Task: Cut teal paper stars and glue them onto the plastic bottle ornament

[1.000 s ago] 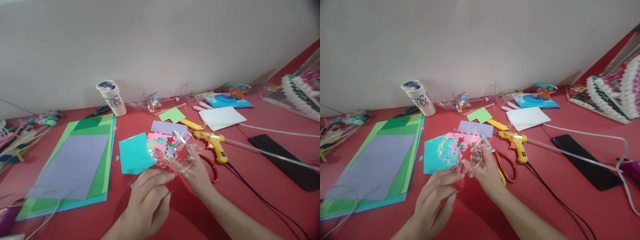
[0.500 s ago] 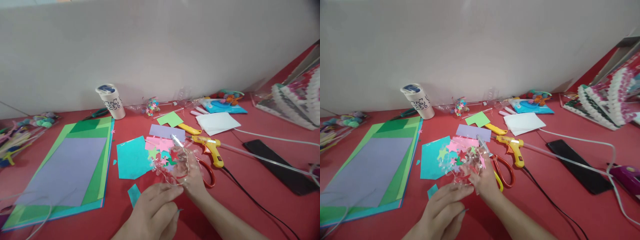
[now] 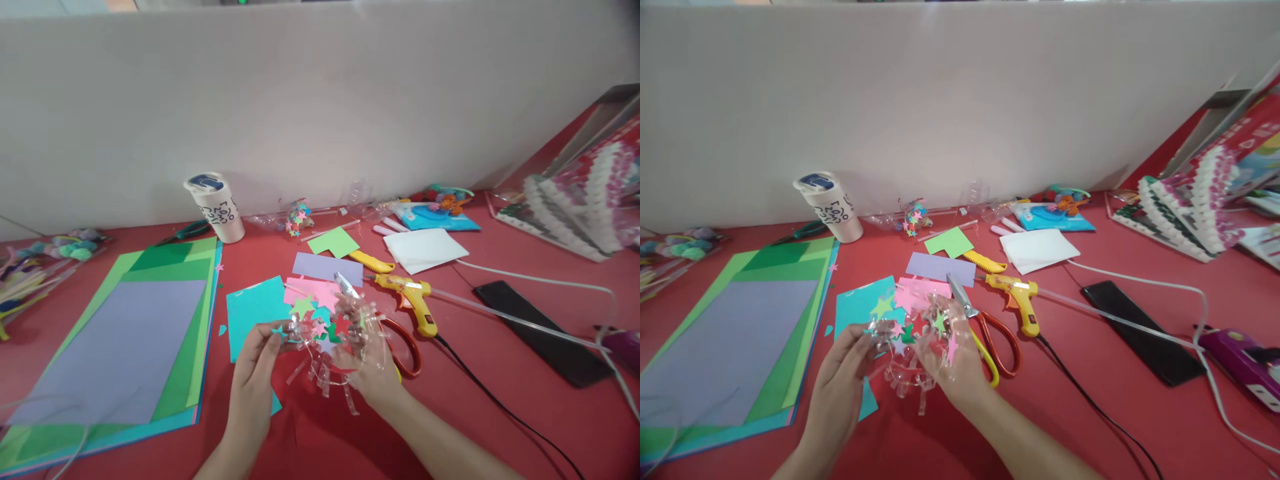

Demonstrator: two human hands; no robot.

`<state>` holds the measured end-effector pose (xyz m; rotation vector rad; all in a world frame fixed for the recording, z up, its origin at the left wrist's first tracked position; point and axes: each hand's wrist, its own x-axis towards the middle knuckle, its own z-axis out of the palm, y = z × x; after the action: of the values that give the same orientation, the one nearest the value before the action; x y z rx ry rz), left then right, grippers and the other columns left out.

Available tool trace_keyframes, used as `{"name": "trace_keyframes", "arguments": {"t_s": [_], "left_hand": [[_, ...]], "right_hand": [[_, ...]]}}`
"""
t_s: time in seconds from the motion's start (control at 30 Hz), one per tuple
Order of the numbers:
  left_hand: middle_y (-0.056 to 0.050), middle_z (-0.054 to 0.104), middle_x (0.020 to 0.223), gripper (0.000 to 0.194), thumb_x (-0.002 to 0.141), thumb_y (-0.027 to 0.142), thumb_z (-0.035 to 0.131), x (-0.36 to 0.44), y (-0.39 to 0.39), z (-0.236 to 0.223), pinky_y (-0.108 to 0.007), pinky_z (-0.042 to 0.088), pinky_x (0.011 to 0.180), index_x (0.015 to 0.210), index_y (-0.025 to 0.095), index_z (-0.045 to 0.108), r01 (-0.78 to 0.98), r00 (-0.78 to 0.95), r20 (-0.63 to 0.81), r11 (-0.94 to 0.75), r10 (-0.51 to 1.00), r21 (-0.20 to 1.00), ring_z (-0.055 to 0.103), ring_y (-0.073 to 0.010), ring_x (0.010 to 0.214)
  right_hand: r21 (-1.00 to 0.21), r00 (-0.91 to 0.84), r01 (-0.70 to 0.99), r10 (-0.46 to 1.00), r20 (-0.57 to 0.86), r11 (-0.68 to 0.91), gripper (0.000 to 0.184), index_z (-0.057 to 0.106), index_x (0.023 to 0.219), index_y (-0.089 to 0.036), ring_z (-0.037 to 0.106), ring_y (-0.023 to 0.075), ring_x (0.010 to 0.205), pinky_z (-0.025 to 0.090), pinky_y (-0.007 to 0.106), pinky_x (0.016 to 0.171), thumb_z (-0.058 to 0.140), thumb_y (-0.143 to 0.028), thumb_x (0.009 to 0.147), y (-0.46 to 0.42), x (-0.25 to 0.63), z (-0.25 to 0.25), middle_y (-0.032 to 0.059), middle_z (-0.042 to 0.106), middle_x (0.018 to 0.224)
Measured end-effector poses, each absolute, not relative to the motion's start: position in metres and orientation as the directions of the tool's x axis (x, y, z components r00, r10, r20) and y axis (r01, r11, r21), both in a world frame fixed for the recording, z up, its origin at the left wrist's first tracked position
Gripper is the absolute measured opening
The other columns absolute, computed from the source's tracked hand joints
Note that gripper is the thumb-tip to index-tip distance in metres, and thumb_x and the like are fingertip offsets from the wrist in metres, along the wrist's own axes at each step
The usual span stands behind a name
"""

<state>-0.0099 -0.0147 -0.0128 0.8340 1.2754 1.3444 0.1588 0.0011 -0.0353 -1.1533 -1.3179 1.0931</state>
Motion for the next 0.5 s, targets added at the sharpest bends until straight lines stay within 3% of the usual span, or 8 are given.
{"name": "trace_keyframes", "arguments": {"t_s": [0.27, 0.37, 0.5], "left_hand": [[-0.005, 0.066, 0.116, 0.02, 0.082, 0.04, 0.063, -0.013, -0.018, -0.003, -0.035, 0.045, 0.098, 0.082, 0.021, 0.059, -0.29, -0.18, -0.12, 0.064, 0.976, 0.955, 0.056, -0.0222, 0.116], [-0.005, 0.066, 0.115, 0.02, 0.083, 0.04, 0.063, -0.011, -0.016, 0.0, -0.036, 0.048, 0.094, 0.078, 0.021, 0.058, -0.308, -0.174, -0.129, 0.071, 0.976, 0.949, 0.059, -0.0225, 0.112], [-0.006, 0.068, 0.11, 0.02, 0.081, 0.039, 0.063, -0.01, -0.012, -0.001, -0.036, 0.054, 0.082, 0.077, 0.02, 0.058, -0.327, -0.178, -0.184, 0.118, 0.967, 0.938, 0.066, -0.0197, 0.091]], "right_hand": [[-0.977, -0.039, 0.101, 0.982, 0.186, 0.189, 0.045, 0.053, 0.118, -0.031, 0.056, 0.028, 0.107, 0.047, 0.046, 0.093, 0.064, -0.029, 0.074, 0.004, 0.151, -0.017, 0.006, 0.058, 0.114], [-0.983, -0.036, 0.117, 0.99, 0.135, 0.139, 0.052, 0.049, 0.124, -0.029, 0.056, 0.0288, 0.106, 0.048, 0.047, 0.09, 0.063, -0.03, 0.073, 0.005, 0.149, -0.022, 0.0074, 0.057, 0.111], [-0.989, -0.092, 0.132, 0.994, 0.061, 0.073, 0.07, 0.036, 0.135, -0.029, 0.059, 0.0273, 0.101, 0.054, 0.043, 0.079, 0.063, -0.024, 0.071, 0.005, 0.145, -0.029, 0.0086, 0.057, 0.112]]}}
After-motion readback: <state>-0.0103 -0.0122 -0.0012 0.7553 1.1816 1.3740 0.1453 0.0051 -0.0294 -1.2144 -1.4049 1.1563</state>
